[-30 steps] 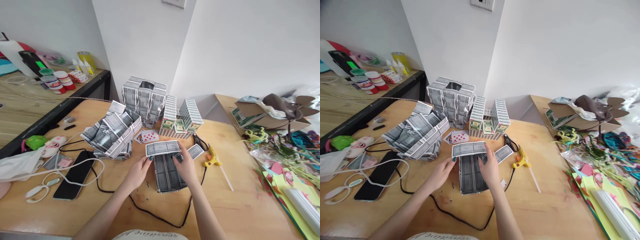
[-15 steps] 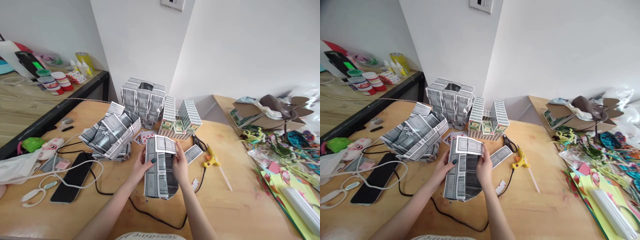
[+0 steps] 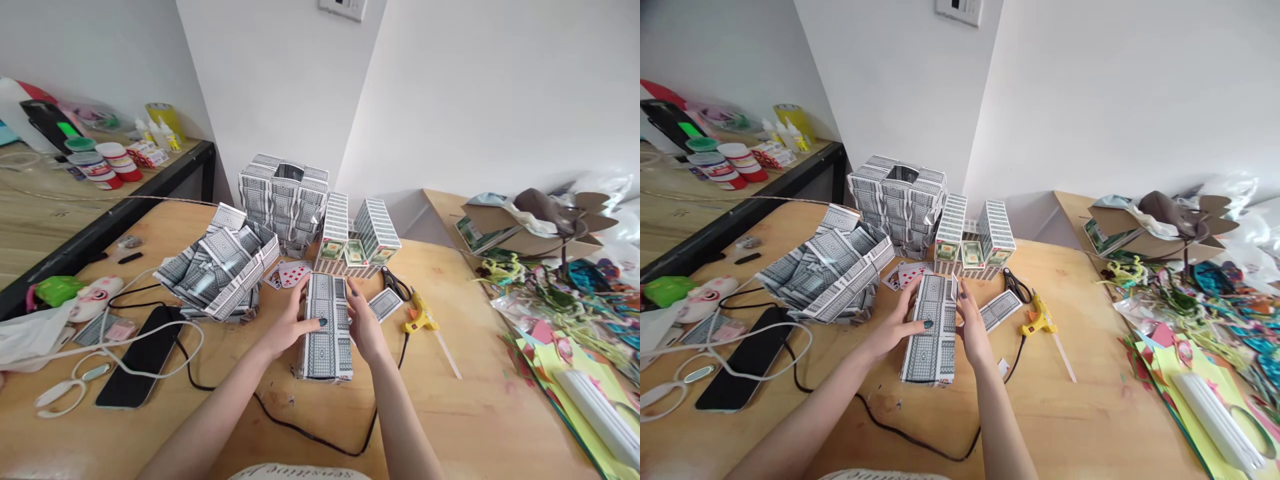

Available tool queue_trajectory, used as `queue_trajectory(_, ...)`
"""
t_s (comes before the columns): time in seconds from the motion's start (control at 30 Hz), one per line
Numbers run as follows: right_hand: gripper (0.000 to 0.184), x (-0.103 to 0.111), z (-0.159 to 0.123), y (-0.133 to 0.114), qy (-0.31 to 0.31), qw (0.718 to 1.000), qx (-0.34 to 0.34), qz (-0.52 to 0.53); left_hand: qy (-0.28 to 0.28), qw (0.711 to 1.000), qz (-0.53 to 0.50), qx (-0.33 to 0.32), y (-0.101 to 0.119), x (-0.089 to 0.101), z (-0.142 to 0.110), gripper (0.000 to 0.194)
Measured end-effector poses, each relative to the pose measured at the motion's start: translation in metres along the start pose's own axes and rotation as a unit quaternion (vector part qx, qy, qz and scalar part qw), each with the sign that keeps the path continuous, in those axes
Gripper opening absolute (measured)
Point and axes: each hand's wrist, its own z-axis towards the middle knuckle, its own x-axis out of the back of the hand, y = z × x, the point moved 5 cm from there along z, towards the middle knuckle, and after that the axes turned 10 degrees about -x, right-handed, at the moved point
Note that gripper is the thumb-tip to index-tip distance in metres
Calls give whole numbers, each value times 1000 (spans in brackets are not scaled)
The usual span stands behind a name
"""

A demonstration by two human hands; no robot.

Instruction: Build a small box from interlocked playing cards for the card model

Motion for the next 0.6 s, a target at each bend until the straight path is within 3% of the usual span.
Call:
queue_trajectory(0.17,50,1,18,-4,33,999,5,2,-4,1000,17,15,-1,-3,13,87)
queue_trajectory(0.37,39,-10,25,-7,14,999,2,37,14,999,34,7,-1,-3,29,82)
queue_trajectory(0.6,40,3,27,-8,-20,995,-57,77,4,999,3,34,-7,1,31,80)
